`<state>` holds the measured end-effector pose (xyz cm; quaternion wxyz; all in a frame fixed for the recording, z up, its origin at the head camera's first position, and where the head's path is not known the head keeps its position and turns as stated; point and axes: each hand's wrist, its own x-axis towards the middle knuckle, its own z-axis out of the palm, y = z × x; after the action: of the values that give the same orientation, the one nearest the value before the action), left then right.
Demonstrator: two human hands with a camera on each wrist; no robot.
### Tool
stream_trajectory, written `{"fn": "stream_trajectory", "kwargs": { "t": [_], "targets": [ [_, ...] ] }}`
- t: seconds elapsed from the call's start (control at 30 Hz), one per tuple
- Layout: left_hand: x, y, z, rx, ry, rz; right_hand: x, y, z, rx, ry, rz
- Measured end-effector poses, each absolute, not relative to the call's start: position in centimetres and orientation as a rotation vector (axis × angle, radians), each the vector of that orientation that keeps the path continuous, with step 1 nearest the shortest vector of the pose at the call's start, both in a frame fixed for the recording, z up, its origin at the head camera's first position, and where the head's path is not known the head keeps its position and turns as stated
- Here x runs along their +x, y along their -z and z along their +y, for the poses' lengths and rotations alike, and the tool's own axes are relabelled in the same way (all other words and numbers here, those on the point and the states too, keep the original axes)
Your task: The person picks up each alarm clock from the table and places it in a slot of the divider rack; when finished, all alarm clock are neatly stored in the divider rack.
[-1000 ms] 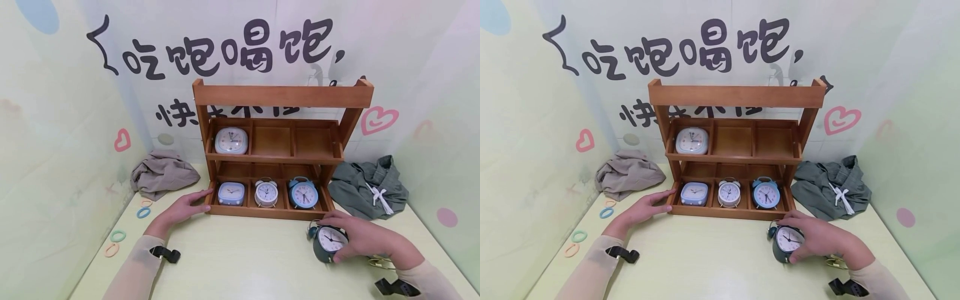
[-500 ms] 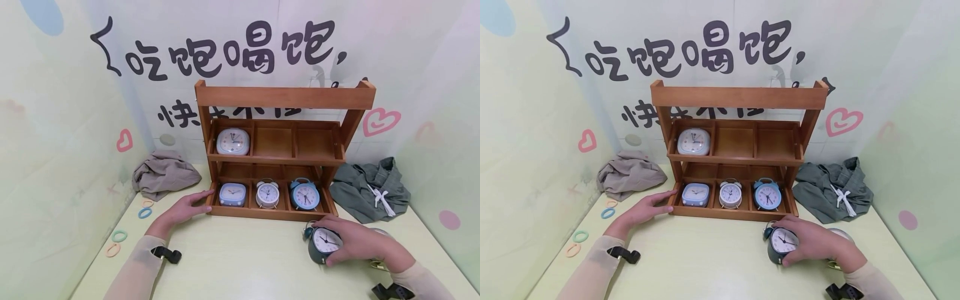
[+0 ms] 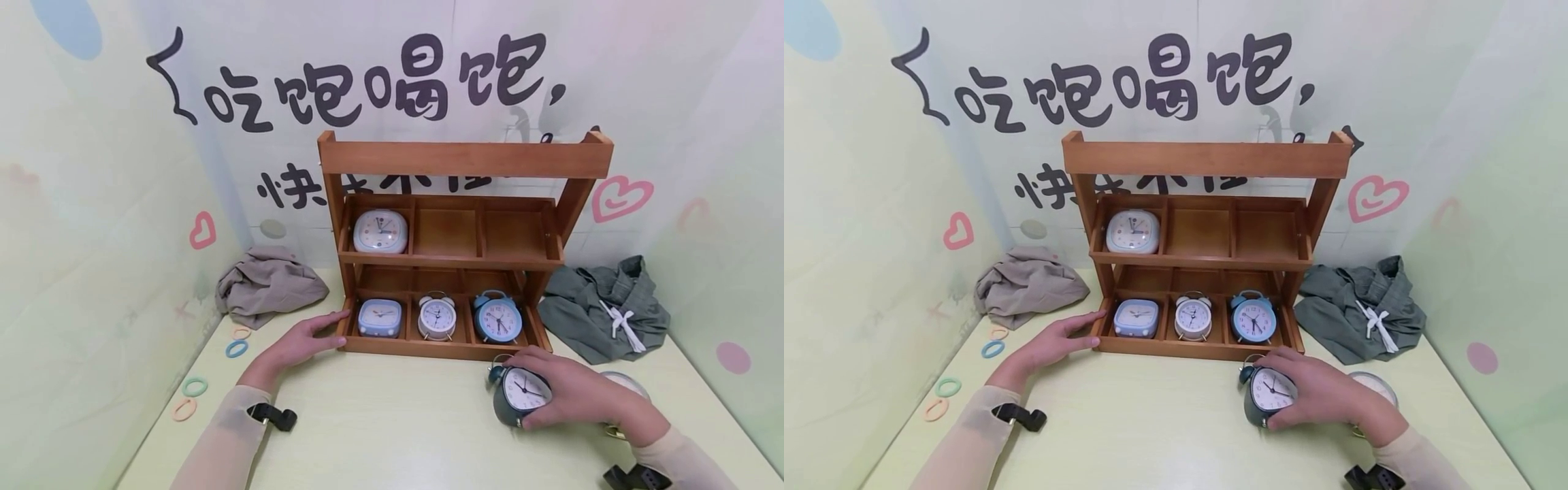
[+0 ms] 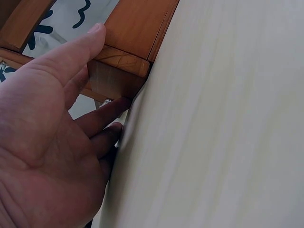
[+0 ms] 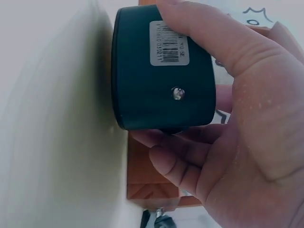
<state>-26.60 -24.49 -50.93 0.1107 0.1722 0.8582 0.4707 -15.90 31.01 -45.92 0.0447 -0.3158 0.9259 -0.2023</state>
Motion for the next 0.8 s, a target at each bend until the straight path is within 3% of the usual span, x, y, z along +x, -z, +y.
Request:
{"fn": "stream_trajectory", "kwargs": {
  "t": [0.4,0.8],
  "targets": [
    [-26.4,50.8,-24.5,0.491,-1.365,2.521,-15.6,41.9,28.6,-1.074,0.638,3.044],
    [-26.5,50.8,-24.4,0.491,-1.381,2.52,-19.0,34.7,25.1,-1.004,0.619,3.193]
  ]
}}
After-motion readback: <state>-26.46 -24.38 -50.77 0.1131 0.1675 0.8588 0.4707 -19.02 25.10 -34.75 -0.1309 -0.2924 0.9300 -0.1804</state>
